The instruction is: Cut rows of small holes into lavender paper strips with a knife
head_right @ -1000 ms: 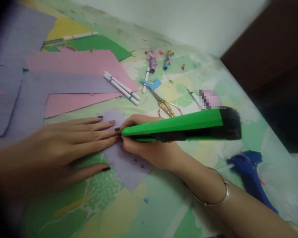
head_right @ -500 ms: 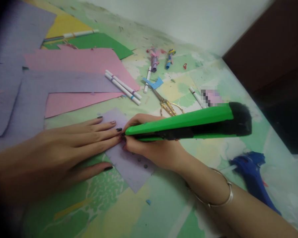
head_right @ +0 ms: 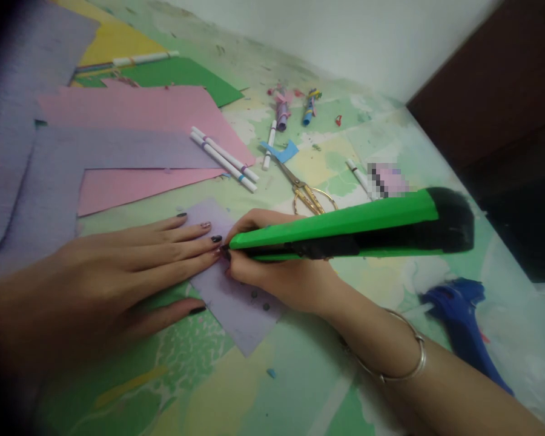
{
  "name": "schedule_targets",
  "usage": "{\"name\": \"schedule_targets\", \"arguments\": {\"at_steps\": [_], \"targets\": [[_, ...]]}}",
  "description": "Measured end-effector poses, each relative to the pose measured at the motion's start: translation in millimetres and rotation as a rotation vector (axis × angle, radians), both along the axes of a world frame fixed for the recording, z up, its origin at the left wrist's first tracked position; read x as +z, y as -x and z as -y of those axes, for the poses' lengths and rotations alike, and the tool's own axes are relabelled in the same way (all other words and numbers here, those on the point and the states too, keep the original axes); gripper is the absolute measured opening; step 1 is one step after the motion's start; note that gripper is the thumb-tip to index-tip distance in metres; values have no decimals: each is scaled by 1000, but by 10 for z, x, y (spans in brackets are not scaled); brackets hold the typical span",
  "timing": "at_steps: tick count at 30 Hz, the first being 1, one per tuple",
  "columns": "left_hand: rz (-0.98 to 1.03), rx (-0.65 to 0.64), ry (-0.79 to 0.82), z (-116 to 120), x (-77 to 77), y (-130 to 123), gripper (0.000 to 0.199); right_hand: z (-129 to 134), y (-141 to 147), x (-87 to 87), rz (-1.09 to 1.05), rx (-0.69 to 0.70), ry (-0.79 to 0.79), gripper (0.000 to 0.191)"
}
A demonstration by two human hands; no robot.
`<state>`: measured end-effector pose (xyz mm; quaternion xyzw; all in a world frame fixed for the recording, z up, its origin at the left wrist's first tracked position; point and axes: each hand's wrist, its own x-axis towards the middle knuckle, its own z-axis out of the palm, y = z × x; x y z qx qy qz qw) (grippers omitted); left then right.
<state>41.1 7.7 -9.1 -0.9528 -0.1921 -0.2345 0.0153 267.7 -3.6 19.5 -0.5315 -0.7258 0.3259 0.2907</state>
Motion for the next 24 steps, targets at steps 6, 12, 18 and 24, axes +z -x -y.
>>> {"name": "schedule_targets", "arguments": {"at_steps": [6,12,18,24], "targets": [[9,30,9,6,15,-14,35,26,15,-3,41,-7,-10,6],[27,8,-66,-7,3,-12,35,12,27,-3,-21,3,16,8],[26,85,-316,144,38,-116,30,-5,3,32,-61,45,68,13],[44,117,-385,195,72,-190,22,-9,-44,63,-56,103,55,18]]}}
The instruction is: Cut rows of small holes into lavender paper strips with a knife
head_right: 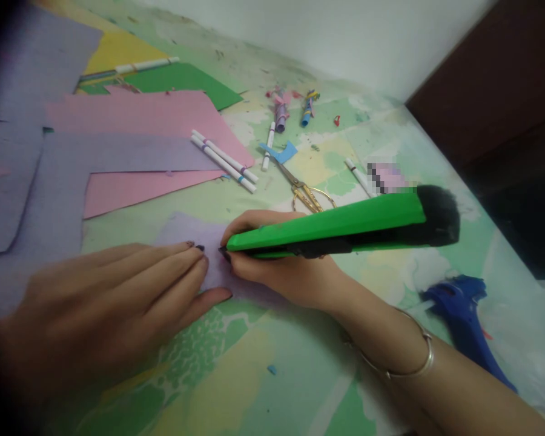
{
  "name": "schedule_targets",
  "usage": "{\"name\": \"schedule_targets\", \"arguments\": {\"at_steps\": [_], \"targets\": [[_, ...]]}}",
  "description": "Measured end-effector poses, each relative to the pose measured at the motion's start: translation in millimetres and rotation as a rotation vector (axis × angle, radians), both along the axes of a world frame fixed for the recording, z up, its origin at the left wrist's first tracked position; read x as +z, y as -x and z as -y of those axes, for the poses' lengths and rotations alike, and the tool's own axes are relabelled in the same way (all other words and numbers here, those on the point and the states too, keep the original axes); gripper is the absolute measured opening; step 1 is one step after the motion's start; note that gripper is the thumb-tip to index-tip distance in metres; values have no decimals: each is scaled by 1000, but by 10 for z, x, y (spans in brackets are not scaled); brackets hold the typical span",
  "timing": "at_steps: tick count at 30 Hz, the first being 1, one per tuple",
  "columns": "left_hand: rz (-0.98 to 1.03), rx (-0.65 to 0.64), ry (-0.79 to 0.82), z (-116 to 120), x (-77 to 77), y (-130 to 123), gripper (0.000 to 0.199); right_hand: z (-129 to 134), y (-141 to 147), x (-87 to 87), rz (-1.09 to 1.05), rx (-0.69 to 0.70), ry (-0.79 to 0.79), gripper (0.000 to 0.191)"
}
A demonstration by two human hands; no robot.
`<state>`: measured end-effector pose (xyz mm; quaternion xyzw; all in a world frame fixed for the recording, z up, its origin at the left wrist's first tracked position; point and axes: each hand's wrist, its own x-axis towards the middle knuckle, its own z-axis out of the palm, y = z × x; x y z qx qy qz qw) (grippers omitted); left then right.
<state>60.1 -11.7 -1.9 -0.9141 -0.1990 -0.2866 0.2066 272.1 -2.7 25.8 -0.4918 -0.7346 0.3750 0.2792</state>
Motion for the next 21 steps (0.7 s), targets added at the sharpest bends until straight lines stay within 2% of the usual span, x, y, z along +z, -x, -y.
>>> {"name": "schedule_targets", "arguments": {"at_steps": [3,6,10,21], "targets": [[33,-34,138,-89,-23,27,26,-11,-13,-25,-9,6,0,16],[24,-35,215,-137,-70,63,28,-19,2,-78,-69,-51,17,14],[12,-32,201,-127,-107,86,28,-14,20,-131,-105,-91,27,11],[23,-45,229,-139,-102,76,28,-8,13,-147,-143,-114,81,9]]}}
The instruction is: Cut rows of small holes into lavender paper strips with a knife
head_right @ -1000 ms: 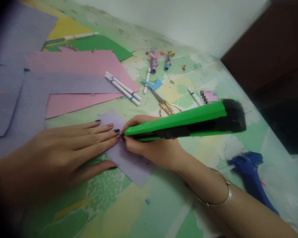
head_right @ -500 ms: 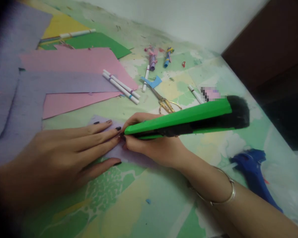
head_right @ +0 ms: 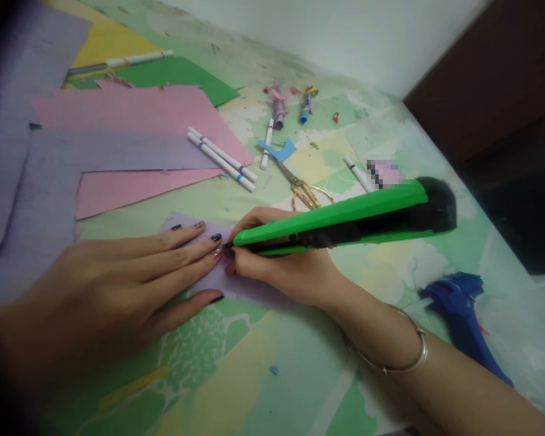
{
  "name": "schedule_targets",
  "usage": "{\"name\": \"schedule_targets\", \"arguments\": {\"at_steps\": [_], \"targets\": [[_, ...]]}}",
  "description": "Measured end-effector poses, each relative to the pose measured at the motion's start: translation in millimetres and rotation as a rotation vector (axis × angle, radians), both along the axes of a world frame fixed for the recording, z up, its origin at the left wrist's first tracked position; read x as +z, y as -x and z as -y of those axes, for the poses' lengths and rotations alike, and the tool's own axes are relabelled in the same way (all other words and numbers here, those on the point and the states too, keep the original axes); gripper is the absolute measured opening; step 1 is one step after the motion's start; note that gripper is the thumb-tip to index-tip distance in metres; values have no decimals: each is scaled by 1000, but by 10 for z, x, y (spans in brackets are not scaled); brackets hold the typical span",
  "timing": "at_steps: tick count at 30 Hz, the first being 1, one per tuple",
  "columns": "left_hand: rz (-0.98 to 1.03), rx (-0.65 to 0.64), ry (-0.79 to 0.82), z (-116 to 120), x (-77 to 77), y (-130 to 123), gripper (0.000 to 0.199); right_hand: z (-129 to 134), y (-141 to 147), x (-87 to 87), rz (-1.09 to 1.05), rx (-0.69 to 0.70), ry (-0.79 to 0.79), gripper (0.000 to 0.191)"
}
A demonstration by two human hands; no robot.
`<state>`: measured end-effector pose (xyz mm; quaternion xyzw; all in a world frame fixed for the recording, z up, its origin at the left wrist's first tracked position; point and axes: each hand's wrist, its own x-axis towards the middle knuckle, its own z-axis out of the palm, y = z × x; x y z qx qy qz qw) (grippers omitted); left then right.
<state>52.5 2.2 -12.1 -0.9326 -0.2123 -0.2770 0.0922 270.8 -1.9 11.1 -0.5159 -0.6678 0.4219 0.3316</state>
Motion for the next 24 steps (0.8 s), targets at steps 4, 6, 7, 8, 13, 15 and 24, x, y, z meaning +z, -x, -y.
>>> {"name": "schedule_targets", "arguments": {"at_steps": [4,6,7,8,13,15,24], "targets": [[8,20,-4,15,-27,1,28,10,8,9,55,-3,-49,9],[-2,20,-9,19,-31,-4,28,30,15,20,146,-15,-116,8],[-3,22,-14,20,-30,-7,28,42,20,26,193,-17,-153,8],[-6,23,-20,21,-27,-9,28,52,26,29,233,-17,-188,8],[-10,30,-61,54,10,-10,27,49,58,32,220,11,-254,10],[4,34,-76,96,25,-20,26,26,55,42,146,29,-191,12],[153,66,21,114,26,-49,14,-23,-118,147,59,228,-13,16]]}}
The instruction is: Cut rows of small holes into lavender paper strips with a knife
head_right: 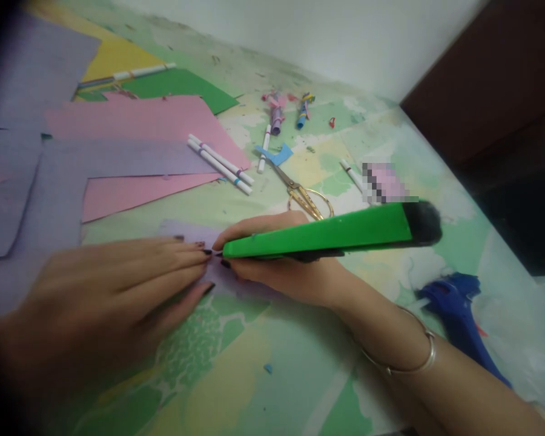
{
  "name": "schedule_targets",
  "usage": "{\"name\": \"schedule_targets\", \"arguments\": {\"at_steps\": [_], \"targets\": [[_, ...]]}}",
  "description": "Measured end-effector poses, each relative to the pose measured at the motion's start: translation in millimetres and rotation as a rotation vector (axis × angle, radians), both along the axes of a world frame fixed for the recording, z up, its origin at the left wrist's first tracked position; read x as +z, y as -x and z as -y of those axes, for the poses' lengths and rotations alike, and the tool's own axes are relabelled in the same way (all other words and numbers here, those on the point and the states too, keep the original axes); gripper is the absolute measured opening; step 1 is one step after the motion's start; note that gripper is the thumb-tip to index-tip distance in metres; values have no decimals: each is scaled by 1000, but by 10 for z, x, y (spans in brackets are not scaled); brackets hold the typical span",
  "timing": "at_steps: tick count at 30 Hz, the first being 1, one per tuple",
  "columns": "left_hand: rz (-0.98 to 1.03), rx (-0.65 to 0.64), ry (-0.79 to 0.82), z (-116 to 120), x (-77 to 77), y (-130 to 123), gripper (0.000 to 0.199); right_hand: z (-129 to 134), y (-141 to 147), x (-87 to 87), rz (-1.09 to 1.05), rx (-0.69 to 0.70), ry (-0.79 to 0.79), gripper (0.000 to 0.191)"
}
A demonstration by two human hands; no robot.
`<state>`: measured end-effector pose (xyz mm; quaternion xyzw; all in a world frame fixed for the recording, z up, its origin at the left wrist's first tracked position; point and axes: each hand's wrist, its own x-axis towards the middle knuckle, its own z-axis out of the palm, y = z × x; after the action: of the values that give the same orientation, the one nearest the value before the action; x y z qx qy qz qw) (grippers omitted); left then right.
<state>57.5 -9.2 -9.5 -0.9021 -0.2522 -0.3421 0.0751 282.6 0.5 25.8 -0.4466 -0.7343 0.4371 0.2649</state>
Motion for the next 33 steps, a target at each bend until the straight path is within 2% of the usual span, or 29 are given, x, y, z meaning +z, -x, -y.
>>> {"name": "schedule_targets", "arguments": {"at_steps": [2,5,9,15,19,24,30,33], "targets": [[19,13,71,-71,-15,24,17,2,19,0,-15,-57,41,17],[-97,-17,181,-153,-39,56,38,7,70,-16,-14,-125,68,18],[-197,-68,184,-168,-41,70,48,14,99,-30,-6,-151,41,17],[-182,-74,66,-113,4,61,42,28,75,6,82,-133,-25,19],[-199,-52,17,-73,17,77,36,7,71,-16,16,-135,1,19],[-201,-45,2,-60,9,91,36,1,85,-76,-85,-165,114,15],[-182,-54,4,-86,-12,76,35,13,105,-82,-37,-205,39,12],[-182,-48,6,-86,-11,77,35,12,109,-82,-55,-206,53,12]]}}
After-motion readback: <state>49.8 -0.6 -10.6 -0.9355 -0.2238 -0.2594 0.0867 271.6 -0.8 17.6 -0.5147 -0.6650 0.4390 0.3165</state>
